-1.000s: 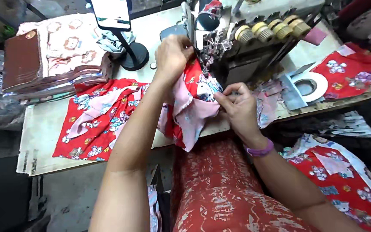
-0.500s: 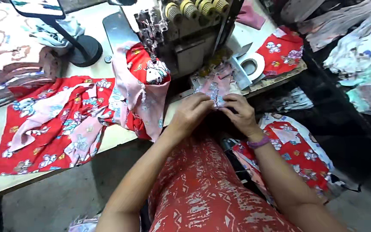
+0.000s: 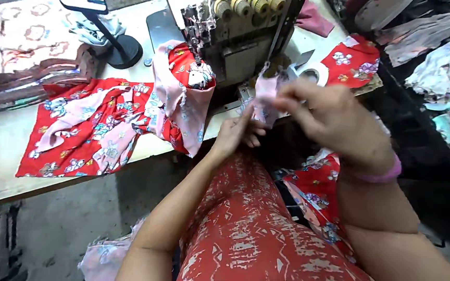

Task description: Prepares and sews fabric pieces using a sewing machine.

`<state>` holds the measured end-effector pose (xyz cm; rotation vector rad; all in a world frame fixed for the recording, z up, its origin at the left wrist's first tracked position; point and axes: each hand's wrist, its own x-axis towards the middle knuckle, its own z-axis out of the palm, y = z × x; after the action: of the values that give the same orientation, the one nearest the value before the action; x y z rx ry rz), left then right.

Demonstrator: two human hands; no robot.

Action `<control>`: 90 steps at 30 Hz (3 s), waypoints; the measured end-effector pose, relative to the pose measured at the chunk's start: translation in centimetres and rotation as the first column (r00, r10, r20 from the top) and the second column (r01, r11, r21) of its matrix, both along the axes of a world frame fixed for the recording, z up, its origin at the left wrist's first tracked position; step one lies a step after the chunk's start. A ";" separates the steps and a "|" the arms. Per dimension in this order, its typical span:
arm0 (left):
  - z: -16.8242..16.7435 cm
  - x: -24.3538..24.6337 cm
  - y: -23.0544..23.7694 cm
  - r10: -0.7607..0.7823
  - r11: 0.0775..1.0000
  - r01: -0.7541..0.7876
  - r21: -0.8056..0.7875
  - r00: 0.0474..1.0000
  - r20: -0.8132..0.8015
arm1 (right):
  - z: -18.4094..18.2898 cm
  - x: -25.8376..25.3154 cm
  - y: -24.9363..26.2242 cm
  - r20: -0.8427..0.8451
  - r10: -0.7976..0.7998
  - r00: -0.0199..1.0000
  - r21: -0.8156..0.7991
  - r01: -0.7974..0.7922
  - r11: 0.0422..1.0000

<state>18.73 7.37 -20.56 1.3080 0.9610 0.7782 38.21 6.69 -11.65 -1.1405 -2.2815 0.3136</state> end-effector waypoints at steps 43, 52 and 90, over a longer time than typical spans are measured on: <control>-10.7 -5.5 -4.3 -0.273 0.899 0.377 0.223 0.881 -0.387 | -16.9 1.1 -4.3 0.003 0.151 0.988 -0.539 -0.126 0.833; -16.4 -6.8 -9.1 -0.292 0.915 0.376 0.145 0.867 -0.403 | -22.0 0.3 -8.1 0.017 0.184 0.983 -0.702 -0.119 0.702; 1.8 -8.8 -6.6 -0.125 0.991 0.123 -0.054 0.991 -0.043 | -7.6 -3.7 -4.6 -0.505 0.002 0.863 -0.637 -0.375 0.674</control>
<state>9.93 0.81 -18.78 1.3322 0.9212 0.6264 34.50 2.10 -19.21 -0.9868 -1.8409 1.5244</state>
